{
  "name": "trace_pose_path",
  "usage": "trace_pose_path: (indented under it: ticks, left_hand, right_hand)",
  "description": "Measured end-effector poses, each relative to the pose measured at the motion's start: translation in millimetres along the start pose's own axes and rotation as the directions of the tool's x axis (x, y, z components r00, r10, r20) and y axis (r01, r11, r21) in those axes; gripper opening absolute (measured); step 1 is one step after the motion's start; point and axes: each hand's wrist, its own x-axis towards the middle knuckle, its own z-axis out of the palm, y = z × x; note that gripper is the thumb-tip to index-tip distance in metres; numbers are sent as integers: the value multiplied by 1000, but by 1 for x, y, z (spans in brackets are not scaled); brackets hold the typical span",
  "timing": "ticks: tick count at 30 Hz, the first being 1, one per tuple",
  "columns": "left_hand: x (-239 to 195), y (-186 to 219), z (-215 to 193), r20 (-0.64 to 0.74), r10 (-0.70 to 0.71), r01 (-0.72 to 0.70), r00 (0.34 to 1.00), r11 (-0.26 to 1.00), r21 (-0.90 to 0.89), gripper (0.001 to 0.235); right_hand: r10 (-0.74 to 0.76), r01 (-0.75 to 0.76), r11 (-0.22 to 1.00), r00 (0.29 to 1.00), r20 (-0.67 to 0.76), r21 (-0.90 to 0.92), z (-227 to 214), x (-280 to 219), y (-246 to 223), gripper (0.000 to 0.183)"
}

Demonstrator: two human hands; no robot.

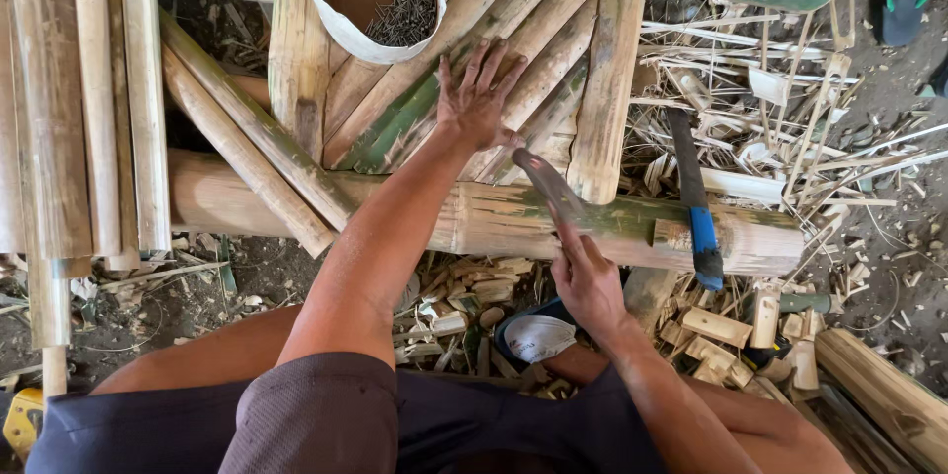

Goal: The person assembles a bamboo structure by hammering nails into split bamboo slats and sawing bamboo pieces to fit. They repeatedly pick up nails, position slats, and drive nails with a hammer, then use a hand saw to trim bamboo segments.

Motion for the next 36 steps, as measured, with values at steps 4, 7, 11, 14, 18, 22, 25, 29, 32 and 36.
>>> trace_pose_path:
  ticks: [4,7,11,14,18,22,25,29,32,36]
  left_hand:
    - [-5,2,-1,-7,9,-9,1000,1000,-4,140]
    - [-8,-2,-5,-45,-8,8,999,1000,-20,142]
    - [-12,0,3,-46,10,-11,999,1000,-27,138]
    - [-9,-3,-12,10,-4,5,1000,1000,-11,139]
    - [-15,-1,-6,-27,4,-5,1000,999,-35,134]
    - [-13,-1,-16,26,-4,4,1000,1000,-4,136]
    - [-13,-3,-10,-1,7,-7,1000,999,-36,134]
    - [-17,-1,2,-63,7,-9,998,999,-33,132]
    - [-14,-5,-5,-2,-3,3,1000,1000,-15,134]
    - [-15,0,0,-20,13,-14,1000,999,-50,133]
  right_hand:
    - [-20,23,999,998,54,-49,-10,8,-6,76]
    - [-91,91,996,995,-30,-6,-15,15,-12,76]
    - [-45,65,989,988,147,-132,-16,8,-16,73]
    - [22,-25,999,995,93,32,-21,17,-15,68]
    - [-66,66,998,997,-31,18,-23,12,-19,72]
    - [97,-71,987,979,181,-142,-25,23,-29,69]
    - [-177,173,984,974,-141,-43,-24,25,-33,76]
    - [7,26,974,989,145,-224,-23,18,-28,82]
    - [23,-19,998,998,63,-57,-18,21,-19,79]
    - [-51,52,998,998,20,-43,-10,8,-12,82]
